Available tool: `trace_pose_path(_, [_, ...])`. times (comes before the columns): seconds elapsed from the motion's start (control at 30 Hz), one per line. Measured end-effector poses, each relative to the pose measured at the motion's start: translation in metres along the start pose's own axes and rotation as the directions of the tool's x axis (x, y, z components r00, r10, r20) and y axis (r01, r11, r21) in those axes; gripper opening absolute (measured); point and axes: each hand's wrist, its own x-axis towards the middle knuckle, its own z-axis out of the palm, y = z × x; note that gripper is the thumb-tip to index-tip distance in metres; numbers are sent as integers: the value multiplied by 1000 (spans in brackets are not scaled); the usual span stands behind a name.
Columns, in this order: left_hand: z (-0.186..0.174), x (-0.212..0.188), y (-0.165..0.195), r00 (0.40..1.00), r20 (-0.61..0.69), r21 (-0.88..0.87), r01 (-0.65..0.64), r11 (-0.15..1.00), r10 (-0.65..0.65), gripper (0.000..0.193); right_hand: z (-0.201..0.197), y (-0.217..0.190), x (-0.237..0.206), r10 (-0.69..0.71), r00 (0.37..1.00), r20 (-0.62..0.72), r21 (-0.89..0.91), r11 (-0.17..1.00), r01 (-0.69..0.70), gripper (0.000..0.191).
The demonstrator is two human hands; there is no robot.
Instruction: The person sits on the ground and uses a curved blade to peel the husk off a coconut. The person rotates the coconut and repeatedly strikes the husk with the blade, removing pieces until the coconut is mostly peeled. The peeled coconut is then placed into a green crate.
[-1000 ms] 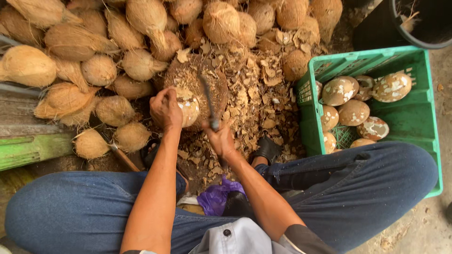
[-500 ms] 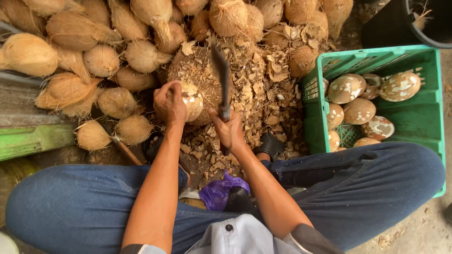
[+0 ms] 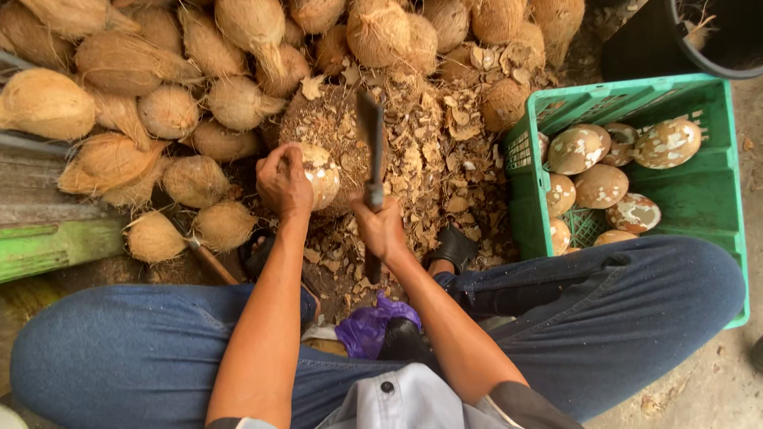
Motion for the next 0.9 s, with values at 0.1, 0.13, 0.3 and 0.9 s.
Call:
trace_pose_path(0.1, [-1, -2, 3, 1000, -11, 11, -8, 1000, 8, 41, 6, 8, 1, 131, 987, 92, -53, 991, -126, 27])
trace_pose_path(0.13, [-2, -2, 3, 1000, 2, 5, 17, 1000, -17, 40, 7, 9, 2, 139, 980, 143, -67, 989, -131, 30])
trace_pose_path(0.3, [-8, 0, -4, 998, 43, -8, -37, 999, 37, 41, -2, -2, -3, 248, 943, 221, -93, 968, -233, 36])
trace_pose_path(0.9, [-17, -4, -4, 991, 49, 27, -128, 991, 127, 52, 6, 35, 6, 189, 967, 169, -203, 967, -154, 29])
